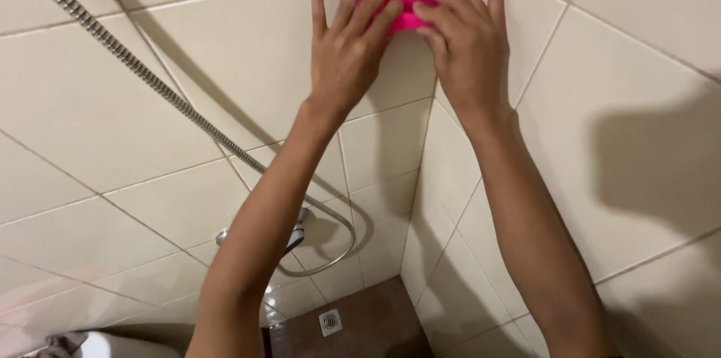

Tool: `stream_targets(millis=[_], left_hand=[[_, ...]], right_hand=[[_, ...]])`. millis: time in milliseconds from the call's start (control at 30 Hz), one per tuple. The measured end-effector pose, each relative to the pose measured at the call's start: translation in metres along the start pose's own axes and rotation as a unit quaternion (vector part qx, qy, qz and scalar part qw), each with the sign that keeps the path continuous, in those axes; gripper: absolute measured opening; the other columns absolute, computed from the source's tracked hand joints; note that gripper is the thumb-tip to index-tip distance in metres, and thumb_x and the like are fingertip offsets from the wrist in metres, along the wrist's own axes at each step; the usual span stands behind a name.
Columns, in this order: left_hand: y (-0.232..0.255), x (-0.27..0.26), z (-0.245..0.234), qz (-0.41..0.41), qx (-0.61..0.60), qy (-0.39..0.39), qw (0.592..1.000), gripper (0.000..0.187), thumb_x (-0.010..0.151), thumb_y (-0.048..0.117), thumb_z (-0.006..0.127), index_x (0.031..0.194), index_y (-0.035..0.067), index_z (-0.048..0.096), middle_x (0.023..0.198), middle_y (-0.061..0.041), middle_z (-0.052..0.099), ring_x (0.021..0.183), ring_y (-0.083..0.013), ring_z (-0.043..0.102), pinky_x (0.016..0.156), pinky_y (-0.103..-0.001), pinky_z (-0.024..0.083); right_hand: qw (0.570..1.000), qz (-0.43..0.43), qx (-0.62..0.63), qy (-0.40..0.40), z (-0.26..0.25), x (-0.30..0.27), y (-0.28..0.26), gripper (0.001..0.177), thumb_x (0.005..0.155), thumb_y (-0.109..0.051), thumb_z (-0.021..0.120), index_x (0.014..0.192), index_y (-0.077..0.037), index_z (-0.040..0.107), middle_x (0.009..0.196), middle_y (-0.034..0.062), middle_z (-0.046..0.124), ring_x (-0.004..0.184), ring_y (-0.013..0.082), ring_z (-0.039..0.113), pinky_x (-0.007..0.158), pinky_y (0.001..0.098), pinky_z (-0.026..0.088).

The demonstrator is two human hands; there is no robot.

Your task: Scrubbing the bathroom wall tiles and fixtures with a brush.

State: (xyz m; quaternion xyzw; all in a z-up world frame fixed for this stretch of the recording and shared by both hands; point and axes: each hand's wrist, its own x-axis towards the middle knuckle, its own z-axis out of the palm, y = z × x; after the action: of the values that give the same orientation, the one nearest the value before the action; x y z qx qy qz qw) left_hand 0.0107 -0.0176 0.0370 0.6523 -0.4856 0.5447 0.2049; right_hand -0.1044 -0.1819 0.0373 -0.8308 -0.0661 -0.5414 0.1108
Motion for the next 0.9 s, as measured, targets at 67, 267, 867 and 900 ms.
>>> stream_targets(millis=[67,267,867,900], left_hand=[[0.003,-0.017,0.001,-0.008,0.003,-0.004,1.0,0.028,0.1,0.012,0.074,0.128,0.012,0.071,0.141,-0.004,0.063,0.146,-0.0271,0.046,0.126,-0.066,0.014],[0.009,-0.068,0.001,-0.014,0.008,-0.038,0.999,0.028,0.1,0.011,0.071,0.128,0.013,0.072,0.142,-0.005,0.064,0.147,-0.0249,0.047,0.125,-0.067,0.015],[-0.002,-0.128,-0.009,0.03,0.045,-0.13,0.99,0.032,0.096,0.015,0.069,0.128,0.015,0.073,0.153,-0.002,0.057,0.151,-0.0245,0.041,0.125,-0.068,0.013],[-0.007,-0.123,-0.011,0.027,0.051,-0.114,0.992,0.033,0.098,0.019,0.072,0.131,0.016,0.073,0.155,-0.001,0.056,0.152,-0.0245,0.04,0.126,-0.068,0.011]], right_hand=[[1.0,-0.007,-0.006,-0.003,0.0,-0.009,-0.009,0.021,0.098,-0.013,0.079,0.119,-0.012,0.077,0.138,0.0098,0.066,0.139,0.0287,0.053,0.128,0.0561,0.019],[0.996,0.012,-0.044,-0.082,0.017,-0.045,-0.016,0.018,0.093,-0.015,0.078,0.111,-0.015,0.076,0.141,0.0062,0.064,0.144,0.0264,0.049,0.126,0.0597,0.016],[0.989,0.028,-0.035,-0.14,0.061,-0.093,-0.02,0.022,0.088,-0.021,0.078,0.105,-0.01,0.068,0.139,0.0081,0.061,0.138,0.0315,0.049,0.122,0.067,0.017],[0.992,0.02,-0.031,-0.118,0.059,-0.084,-0.023,0.021,0.089,-0.021,0.078,0.104,-0.011,0.068,0.141,0.0079,0.06,0.139,0.0314,0.049,0.121,0.0671,0.017]])
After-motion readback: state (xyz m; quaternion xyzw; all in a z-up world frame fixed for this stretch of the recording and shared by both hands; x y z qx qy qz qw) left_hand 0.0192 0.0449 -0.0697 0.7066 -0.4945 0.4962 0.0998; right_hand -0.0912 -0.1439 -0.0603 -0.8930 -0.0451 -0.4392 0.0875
